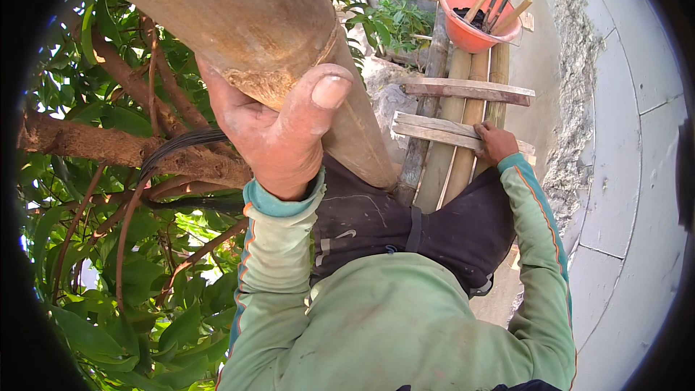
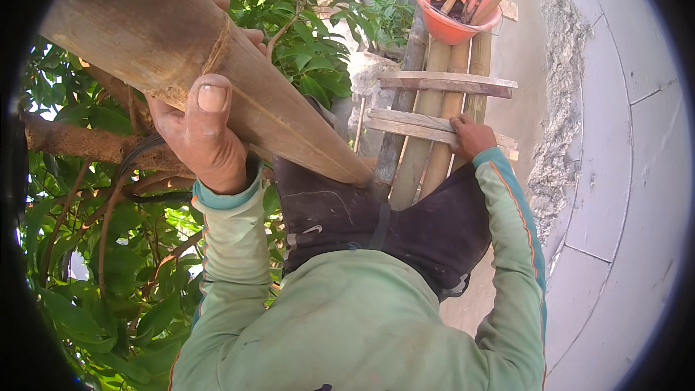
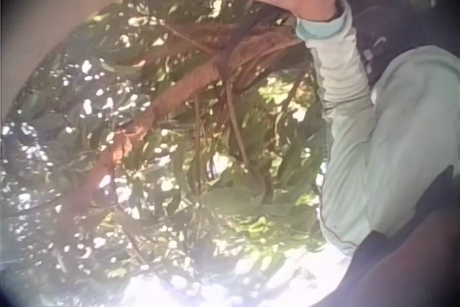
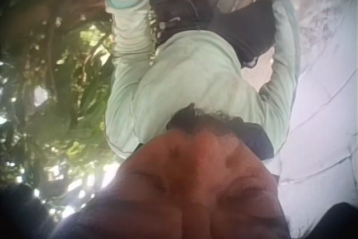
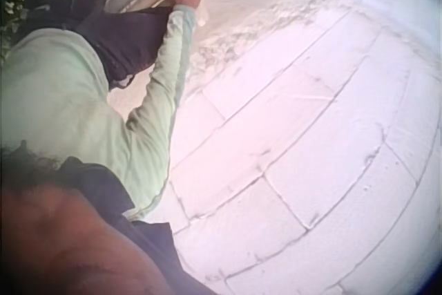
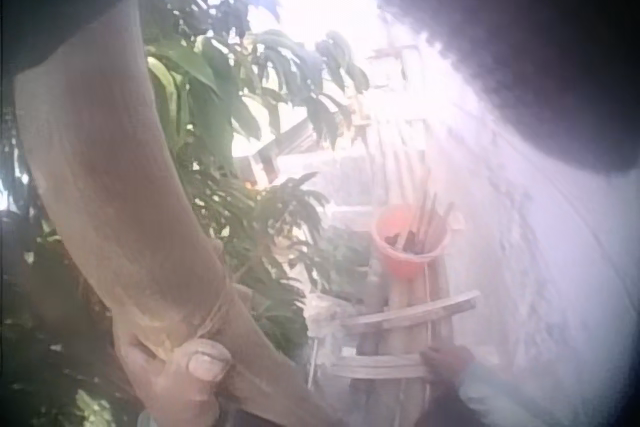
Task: The person secures a bamboo scaffold to a tree using wire and pliers. They then climb the scaffold and continue attaching wooden slats to the bamboo poles with wire, hammering nails to reinforce the structure.
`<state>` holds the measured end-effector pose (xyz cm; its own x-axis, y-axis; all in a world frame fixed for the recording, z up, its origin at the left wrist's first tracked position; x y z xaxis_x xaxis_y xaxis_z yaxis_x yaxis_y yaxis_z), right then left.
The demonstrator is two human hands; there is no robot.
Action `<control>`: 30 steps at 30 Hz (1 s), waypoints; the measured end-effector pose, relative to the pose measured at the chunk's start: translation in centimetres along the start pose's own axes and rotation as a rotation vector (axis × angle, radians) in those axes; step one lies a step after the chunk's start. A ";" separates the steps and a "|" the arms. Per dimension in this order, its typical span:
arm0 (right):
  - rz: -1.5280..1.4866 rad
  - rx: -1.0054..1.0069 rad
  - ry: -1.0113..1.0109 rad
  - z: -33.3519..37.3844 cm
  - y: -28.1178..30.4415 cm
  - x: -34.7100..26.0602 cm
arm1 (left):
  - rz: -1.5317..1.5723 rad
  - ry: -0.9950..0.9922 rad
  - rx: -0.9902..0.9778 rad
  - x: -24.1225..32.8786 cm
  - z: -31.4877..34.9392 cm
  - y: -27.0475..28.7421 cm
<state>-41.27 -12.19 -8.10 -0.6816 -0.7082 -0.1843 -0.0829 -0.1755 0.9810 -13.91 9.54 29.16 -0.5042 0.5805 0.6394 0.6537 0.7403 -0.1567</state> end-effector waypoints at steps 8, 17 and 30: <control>0.014 -0.012 -0.059 -1.2 -0.2 -0.1 | -0.082 -0.062 0.029 0.0 0.1 0.3; 0.014 -0.038 -0.065 -1.4 -0.4 0.2 | -0.058 0.008 -0.066 1.1 3.2 3.2; 0.002 -0.004 0.113 -2.1 0.0 -1.6 | -0.617 1.342 0.542 5.8 39.4 35.9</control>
<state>-38.64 -12.51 -7.94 -0.5954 -0.7811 -0.1879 -0.0779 -0.1766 0.9812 -15.62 52.82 -2.39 0.4354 -0.3403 0.8335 0.1242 0.9397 0.3188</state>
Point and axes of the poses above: each hand's wrist, its own z-axis away from the middle knuckle, its own y-axis out of the back of the hand, x = y × z, the point moved 5 cm from there along -z, towards the middle knuckle, and after that the axes turned 8 degrees about x, right-handed, at the moved point
